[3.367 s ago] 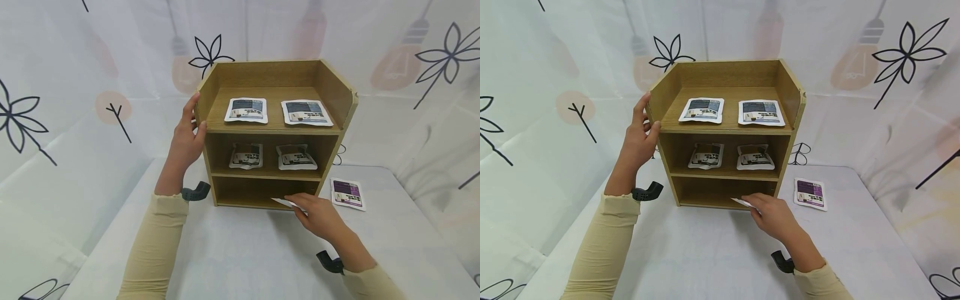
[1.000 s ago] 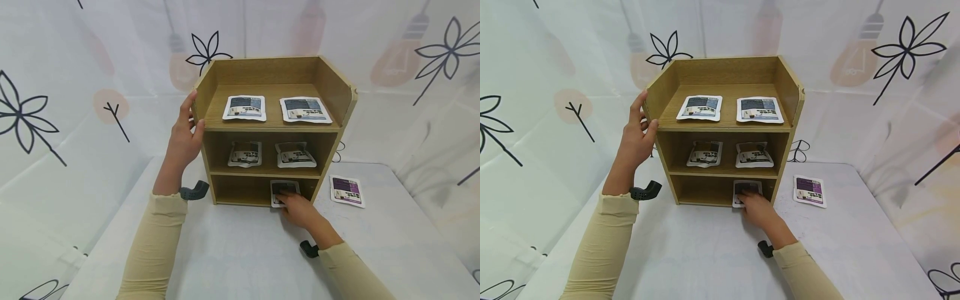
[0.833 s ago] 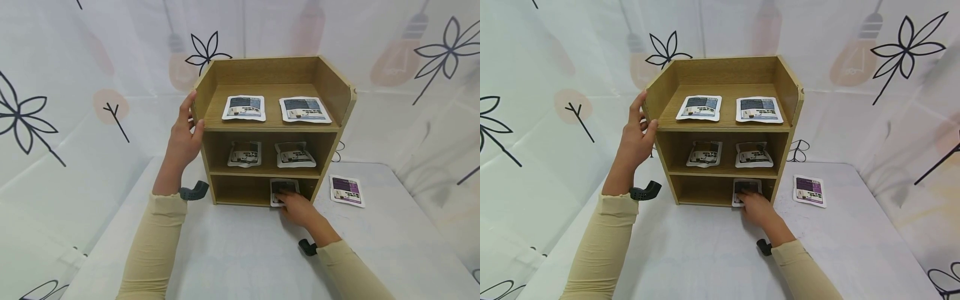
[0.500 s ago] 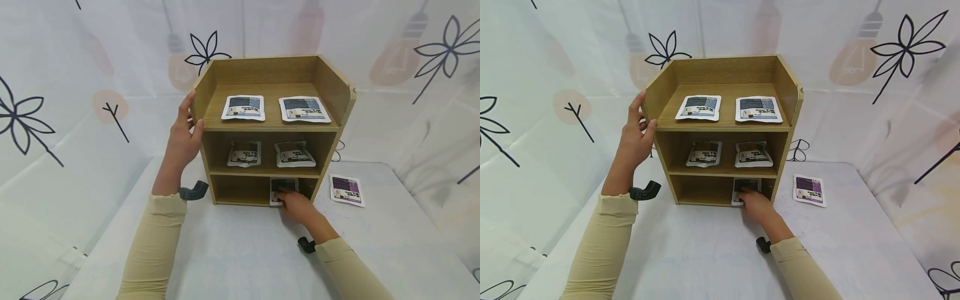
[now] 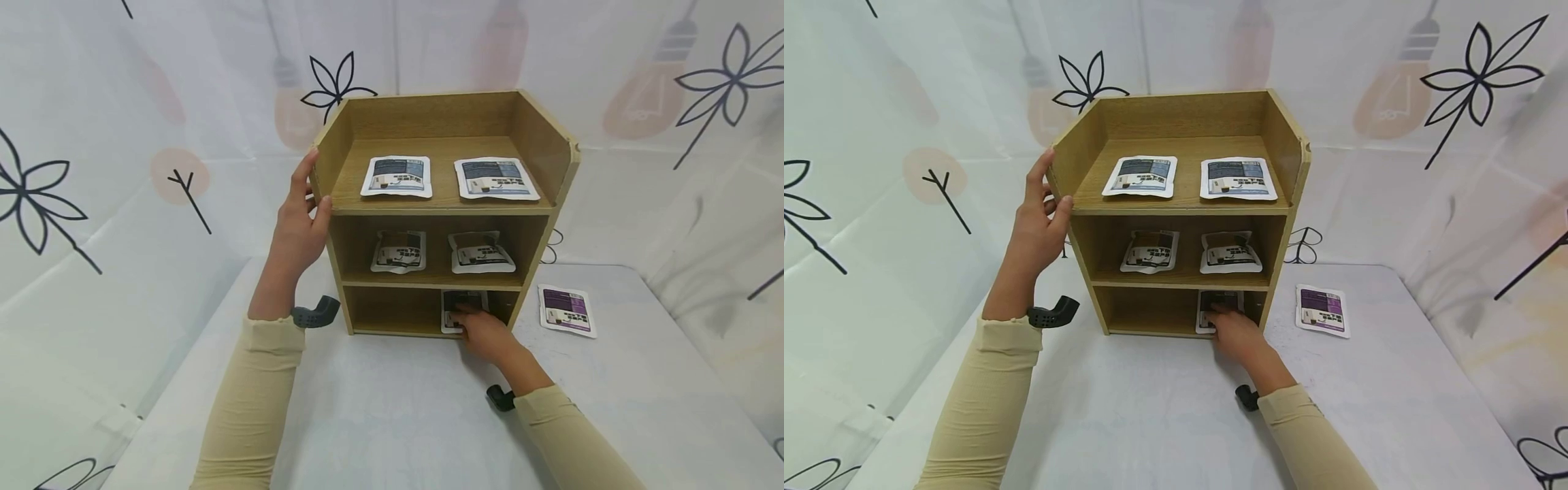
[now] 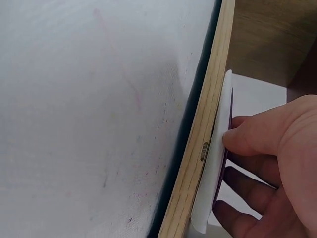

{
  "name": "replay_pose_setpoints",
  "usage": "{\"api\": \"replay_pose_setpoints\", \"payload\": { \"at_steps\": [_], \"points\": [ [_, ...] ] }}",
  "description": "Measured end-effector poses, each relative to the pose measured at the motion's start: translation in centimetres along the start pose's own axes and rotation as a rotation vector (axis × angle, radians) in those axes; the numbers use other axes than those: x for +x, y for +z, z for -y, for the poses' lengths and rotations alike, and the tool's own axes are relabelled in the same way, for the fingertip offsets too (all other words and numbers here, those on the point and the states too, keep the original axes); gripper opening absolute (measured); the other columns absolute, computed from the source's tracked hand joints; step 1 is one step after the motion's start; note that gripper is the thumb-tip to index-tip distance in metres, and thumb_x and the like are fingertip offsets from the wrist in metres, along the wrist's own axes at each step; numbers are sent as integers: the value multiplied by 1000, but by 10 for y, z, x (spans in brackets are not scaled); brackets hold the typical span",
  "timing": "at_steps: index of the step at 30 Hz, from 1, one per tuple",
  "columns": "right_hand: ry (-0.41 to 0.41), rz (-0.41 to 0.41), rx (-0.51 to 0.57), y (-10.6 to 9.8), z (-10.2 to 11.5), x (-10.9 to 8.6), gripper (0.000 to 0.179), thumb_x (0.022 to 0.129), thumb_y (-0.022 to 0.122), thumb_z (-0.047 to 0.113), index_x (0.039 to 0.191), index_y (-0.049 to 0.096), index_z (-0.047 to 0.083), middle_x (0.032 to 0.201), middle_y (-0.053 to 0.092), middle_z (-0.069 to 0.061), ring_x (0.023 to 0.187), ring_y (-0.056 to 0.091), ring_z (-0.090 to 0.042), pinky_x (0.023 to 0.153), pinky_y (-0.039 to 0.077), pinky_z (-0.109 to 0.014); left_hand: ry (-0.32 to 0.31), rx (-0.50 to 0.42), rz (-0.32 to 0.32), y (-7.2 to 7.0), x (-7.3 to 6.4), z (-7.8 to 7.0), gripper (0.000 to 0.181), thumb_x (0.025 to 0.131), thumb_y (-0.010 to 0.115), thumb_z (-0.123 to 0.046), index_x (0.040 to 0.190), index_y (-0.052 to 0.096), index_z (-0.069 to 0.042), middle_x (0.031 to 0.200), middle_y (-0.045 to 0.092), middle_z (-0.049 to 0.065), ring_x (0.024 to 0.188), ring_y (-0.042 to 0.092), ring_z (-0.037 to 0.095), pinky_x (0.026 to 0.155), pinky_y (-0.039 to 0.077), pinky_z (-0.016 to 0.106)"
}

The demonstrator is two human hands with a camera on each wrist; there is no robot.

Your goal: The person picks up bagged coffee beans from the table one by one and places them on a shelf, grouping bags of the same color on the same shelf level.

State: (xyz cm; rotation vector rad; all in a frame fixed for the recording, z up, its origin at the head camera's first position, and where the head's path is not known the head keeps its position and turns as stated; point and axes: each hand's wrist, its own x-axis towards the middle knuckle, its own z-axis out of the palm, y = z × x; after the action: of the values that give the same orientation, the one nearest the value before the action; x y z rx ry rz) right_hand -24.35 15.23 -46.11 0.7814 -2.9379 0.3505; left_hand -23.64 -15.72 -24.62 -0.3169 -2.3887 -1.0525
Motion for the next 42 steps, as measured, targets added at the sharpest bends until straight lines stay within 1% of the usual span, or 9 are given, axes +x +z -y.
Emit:
{"api": "replay_pose_setpoints", "payload": {
  "at_steps": [3,9,12,17,22,28,32,36,42],
  "points": [
    [-12,-11,-20,1,0,-1,39,90,62,4,128,62,5,136,57,-18,122,57,-36,99,50,-47,-4,-2,0,0,0,-1,69,101,45,-19,147,8,-55,154,30,12,131,49,36,94,51,53],
    [-52,-71,-43,2,0,-5,37,89,63,4,125,63,5,133,59,-17,122,56,-35,100,49,-47,5,-11,-2,0,0,0,68,101,45,-18,148,10,-53,152,33,15,130,50,37,94,52,53],
    [-67,-103,-21,1,0,-9,37,88,64,4,125,63,5,132,59,-17,122,56,-35,100,49,-47,9,-14,-3,0,0,1,68,101,45,-18,148,10,-54,152,33,15,129,51,37,94,52,53],
    [-90,-160,24,-7,2,-18,39,86,64,2,126,63,4,127,62,-17,117,59,-35,95,52,-47,19,-15,-7,-1,0,1,68,101,45,-18,148,10,-54,151,34,15,129,51,36,94,52,52],
    [-98,-198,48,-16,6,-26,39,86,64,4,126,63,6,120,64,-13,109,62,-31,90,54,-46,31,-22,-12,-1,1,0,68,101,45,-18,148,11,-52,150,35,16,128,52,36,93,53,52],
    [-102,-205,60,-25,10,-36,38,88,64,7,126,64,8,117,65,-11,107,63,-30,89,54,-46,28,-17,-9,0,0,1,68,101,45,-18,148,10,-52,151,34,15,128,51,37,94,52,53],
    [-98,-206,61,-30,13,-43,38,88,65,9,126,64,12,116,65,-9,106,62,-30,91,53,-48,26,-14,-12,0,-1,1,68,101,45,-18,148,10,-52,152,33,14,129,51,37,95,52,52],
    [-91,-198,69,-36,13,-51,39,88,66,13,127,64,14,117,65,-9,108,61,-32,94,51,-50,28,-18,-11,0,-1,1,67,101,45,-18,148,11,-51,153,32,14,129,51,37,95,51,52],
    [-84,-201,89,-39,9,-63,35,87,68,14,121,67,14,111,67,-5,103,63,-27,89,54,-48,25,-15,-11,0,0,1,68,101,45,-17,148,11,-52,153,32,14,129,50,37,95,51,53]
  ]
}}
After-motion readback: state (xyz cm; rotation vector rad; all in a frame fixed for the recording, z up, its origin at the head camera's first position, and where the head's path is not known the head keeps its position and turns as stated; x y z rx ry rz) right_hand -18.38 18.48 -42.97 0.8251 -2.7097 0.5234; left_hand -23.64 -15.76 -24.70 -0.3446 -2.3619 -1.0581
